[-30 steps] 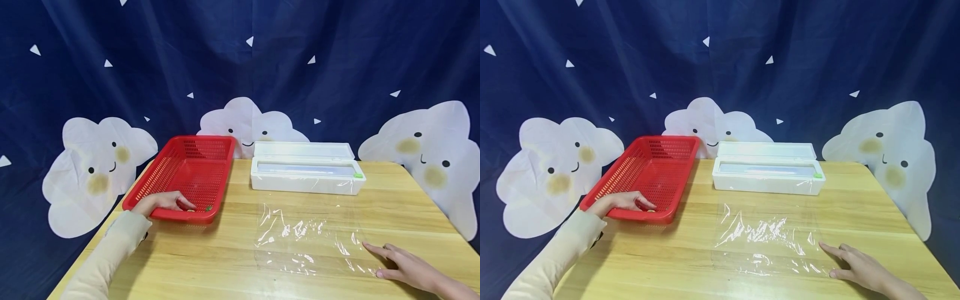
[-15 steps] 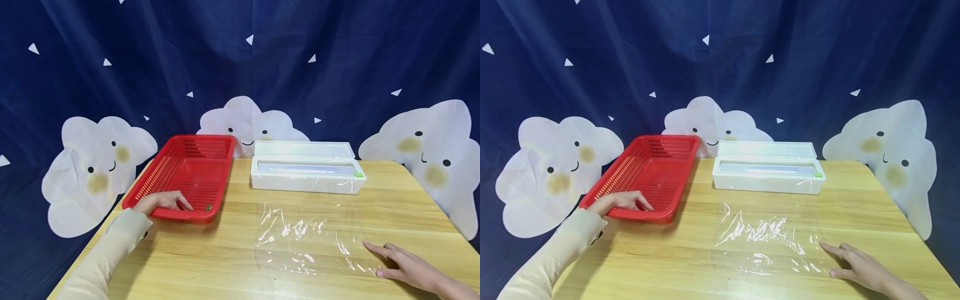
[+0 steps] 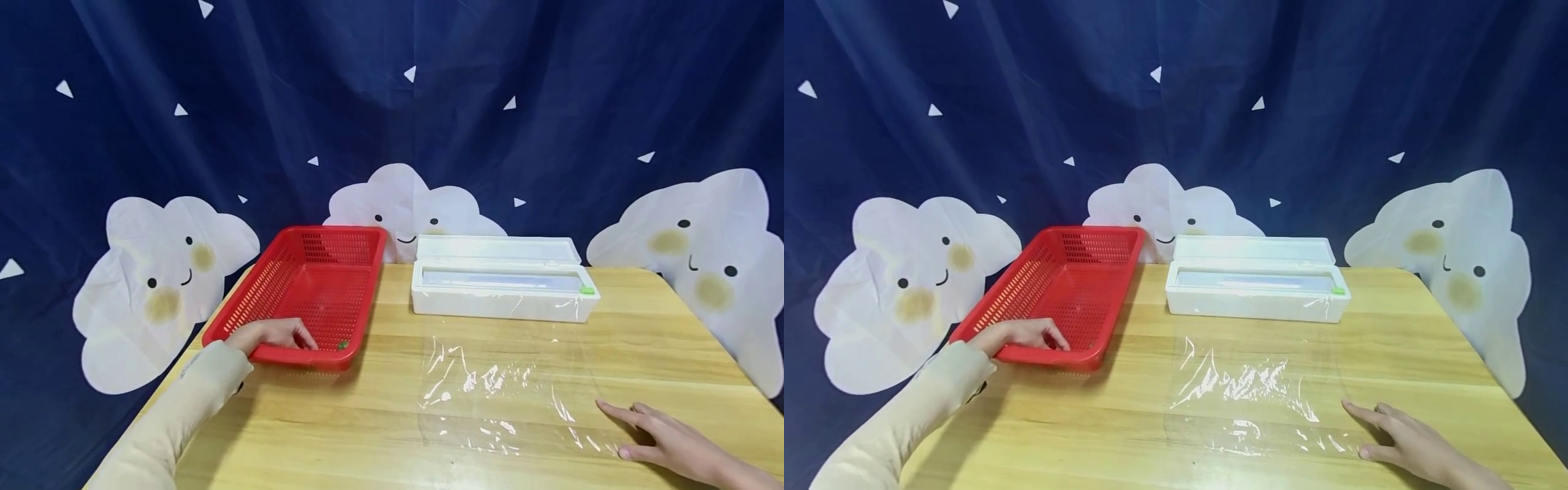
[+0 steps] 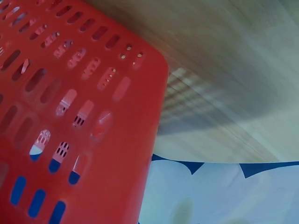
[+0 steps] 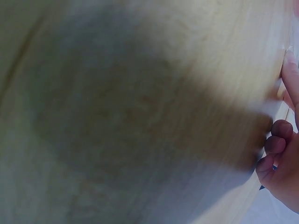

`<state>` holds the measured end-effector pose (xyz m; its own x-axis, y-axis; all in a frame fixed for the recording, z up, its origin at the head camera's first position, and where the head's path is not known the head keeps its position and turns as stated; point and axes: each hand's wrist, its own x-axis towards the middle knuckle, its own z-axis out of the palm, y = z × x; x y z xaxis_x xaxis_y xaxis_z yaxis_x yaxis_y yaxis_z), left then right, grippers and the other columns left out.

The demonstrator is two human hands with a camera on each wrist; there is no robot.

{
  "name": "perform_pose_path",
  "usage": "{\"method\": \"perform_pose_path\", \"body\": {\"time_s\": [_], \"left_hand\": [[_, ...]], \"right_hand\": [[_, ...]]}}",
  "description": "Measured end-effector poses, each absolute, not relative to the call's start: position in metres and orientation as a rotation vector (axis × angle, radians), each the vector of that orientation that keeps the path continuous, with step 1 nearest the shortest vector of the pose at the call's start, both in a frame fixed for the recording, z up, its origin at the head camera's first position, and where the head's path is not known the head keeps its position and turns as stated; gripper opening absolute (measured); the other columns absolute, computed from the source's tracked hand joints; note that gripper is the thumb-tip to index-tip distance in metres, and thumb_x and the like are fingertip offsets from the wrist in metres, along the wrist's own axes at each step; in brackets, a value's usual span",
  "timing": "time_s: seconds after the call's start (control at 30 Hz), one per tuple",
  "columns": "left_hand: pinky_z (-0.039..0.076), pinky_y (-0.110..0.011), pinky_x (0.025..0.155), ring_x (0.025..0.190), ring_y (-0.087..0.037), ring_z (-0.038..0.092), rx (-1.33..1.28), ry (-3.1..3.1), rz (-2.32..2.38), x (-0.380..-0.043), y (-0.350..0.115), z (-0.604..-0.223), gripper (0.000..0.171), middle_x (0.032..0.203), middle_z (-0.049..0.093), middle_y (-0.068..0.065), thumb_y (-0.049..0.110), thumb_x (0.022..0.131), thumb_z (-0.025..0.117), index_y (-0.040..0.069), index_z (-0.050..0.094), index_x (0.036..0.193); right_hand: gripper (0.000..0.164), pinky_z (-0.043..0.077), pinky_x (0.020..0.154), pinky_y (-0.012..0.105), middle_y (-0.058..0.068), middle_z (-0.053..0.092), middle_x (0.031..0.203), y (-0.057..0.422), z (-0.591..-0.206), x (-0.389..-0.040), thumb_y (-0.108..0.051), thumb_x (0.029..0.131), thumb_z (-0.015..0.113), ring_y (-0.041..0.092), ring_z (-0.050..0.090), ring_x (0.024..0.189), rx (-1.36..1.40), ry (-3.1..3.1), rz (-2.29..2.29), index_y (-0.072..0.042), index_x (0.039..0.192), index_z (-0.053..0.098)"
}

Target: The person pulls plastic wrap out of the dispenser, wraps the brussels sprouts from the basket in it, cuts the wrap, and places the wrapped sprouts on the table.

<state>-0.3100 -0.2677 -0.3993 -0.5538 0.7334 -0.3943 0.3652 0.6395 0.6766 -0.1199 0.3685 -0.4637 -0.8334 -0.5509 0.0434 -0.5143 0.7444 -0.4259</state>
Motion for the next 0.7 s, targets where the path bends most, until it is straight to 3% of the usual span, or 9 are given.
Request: {"method": "perform_pose_path", "body": {"time_s": [0.3,0.7], "left_hand": [[0.047,-0.018,0.069,0.073,0.000,0.056,0.900,2.210,0.774,-0.3053,-0.2680,-0.4037,0.016,0.082,0.069,-0.009,-0.004,0.078,0.064,-0.008,0.067,0.094],[0.047,-0.018,0.068,0.073,-0.002,0.057,0.897,2.224,0.863,-0.3054,-0.2692,-0.4019,0.018,0.083,0.068,-0.015,-0.006,0.078,0.063,-0.013,0.064,0.095]], "right_hand": [[0.062,0.027,0.056,0.019,-0.018,0.044,0.085,0.3700,-0.4637,-0.1196,-0.023,0.083,0.065,-0.007,0.034,0.068,-0.913,2.871,-0.648,-0.018,0.139,0.040],[0.062,0.027,0.054,0.019,-0.017,0.044,0.084,0.3710,-0.4642,-0.1207,-0.021,0.083,0.064,-0.007,0.034,0.067,-0.907,2.845,-0.675,-0.018,0.140,0.038]]}}
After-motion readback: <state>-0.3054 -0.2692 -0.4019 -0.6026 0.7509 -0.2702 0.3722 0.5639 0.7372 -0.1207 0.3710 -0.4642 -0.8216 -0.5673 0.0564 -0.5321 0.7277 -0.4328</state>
